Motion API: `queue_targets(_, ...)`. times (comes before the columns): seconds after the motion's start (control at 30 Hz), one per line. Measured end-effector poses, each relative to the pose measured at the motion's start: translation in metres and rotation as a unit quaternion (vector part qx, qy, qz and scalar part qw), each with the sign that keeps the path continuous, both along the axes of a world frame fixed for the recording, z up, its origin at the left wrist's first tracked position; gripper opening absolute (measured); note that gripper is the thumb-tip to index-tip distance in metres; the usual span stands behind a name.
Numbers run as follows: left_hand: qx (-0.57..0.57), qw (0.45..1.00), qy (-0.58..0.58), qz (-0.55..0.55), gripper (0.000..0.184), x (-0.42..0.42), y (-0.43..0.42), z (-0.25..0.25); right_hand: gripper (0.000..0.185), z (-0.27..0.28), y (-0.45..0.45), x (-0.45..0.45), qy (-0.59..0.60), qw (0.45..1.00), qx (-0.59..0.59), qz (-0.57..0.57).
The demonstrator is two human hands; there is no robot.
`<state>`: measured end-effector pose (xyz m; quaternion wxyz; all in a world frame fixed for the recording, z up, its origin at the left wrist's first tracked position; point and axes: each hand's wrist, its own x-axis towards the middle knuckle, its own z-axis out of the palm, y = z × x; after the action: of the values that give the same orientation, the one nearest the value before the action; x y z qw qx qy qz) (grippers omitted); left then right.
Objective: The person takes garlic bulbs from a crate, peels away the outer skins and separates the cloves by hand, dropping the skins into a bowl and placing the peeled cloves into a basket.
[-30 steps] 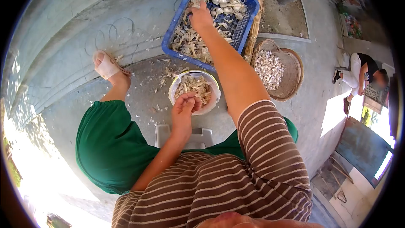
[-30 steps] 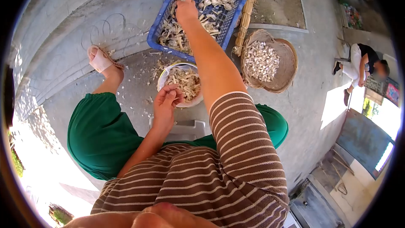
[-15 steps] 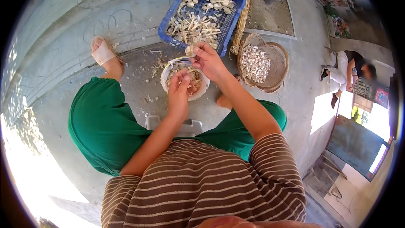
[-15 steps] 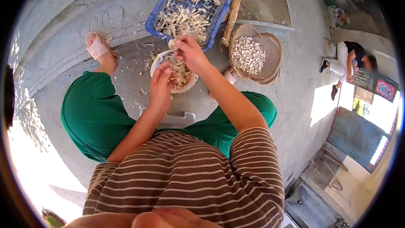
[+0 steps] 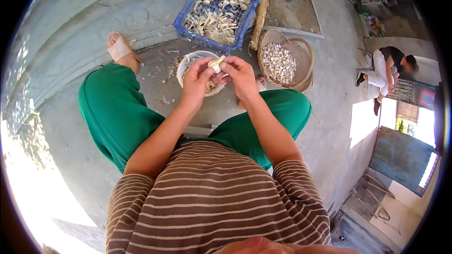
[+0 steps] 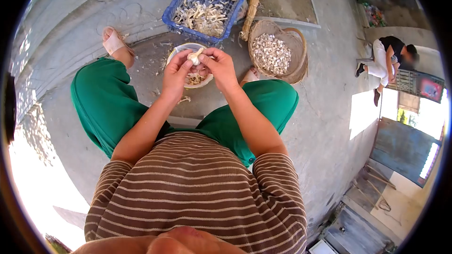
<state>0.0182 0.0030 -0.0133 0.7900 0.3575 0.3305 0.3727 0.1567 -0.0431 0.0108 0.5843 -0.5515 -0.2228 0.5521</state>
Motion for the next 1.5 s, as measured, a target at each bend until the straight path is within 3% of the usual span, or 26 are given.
queue_targets(0.1, 0.044, 0.999, 0.025, 0.012, 0.029, -0.006, -0.003, -0.004, 0.008, -0.003, 0.003, -0.004, -0.073, 0.997, 0.022, 0.007)
queue_targets(0.17, 0.148, 0.988, 0.047, -0.001, 0.03, -0.01, -0.002, -0.005, 0.007, -0.003, 0.005, -0.008, -0.07, 0.997, 0.027, 0.004)
queue_targets(0.37, 0.198, 0.978, 0.059, 0.014, 0.032, -0.009, -0.005, -0.008, 0.006, -0.011, 0.001, -0.017, -0.089, 0.995, 0.038, -0.022)
queue_targets(0.57, 0.112, 0.993, 0.033, -0.001, 0.03, -0.013, -0.002, 0.01, 0.007, 0.007, -0.004, -0.016, -0.061, 0.994, 0.091, -0.024)
queue_targets(0.7, 0.136, 0.991, -0.006, 0.01, 0.025, -0.014, 0.0, 0.007, 0.004, 0.006, -0.007, -0.009, -0.106, 0.991, 0.084, 0.018)
queue_targets(0.9, 0.172, 0.983, 0.05, -0.038, 0.021, -0.017, -0.003, 0.0, 0.004, -0.003, -0.009, -0.012, -0.166, 0.983, 0.08, 0.002)
queue_targets(1.0, 0.173, 0.981, 0.055, -0.062, 0.02, -0.021, -0.003, 0.001, 0.002, -0.002, -0.01, -0.01, -0.136, 0.986, 0.092, 0.015)
queue_targets(1.07, 0.085, 0.993, -0.009, -0.087, 0.025, -0.021, 0.002, 0.0, 0.004, 0.004, -0.009, -0.006, -0.112, 0.989, 0.089, 0.025)
queue_targets(1.13, 0.065, 0.993, -0.01, -0.097, 0.026, -0.021, 0.004, 0.009, 0.006, 0.01, -0.007, -0.006, -0.088, 0.992, 0.085, 0.036)
queue_targets(1.27, -0.005, 0.991, -0.033, -0.13, 0.032, -0.022, 0.004, 0.011, 0.008, 0.011, -0.008, -0.005, -0.155, 0.982, 0.098, 0.042)
queue_targets(1.4, -0.003, 0.994, -0.031, -0.1, 0.034, -0.017, 0.002, 0.009, 0.006, 0.008, -0.008, -0.009, -0.15, 0.985, 0.082, 0.024)
queue_targets(1.5, 0.09, 0.989, 0.062, -0.102, 0.036, -0.019, 0.002, 0.008, 0.005, 0.007, -0.007, -0.011, -0.132, 0.987, 0.09, 0.033)
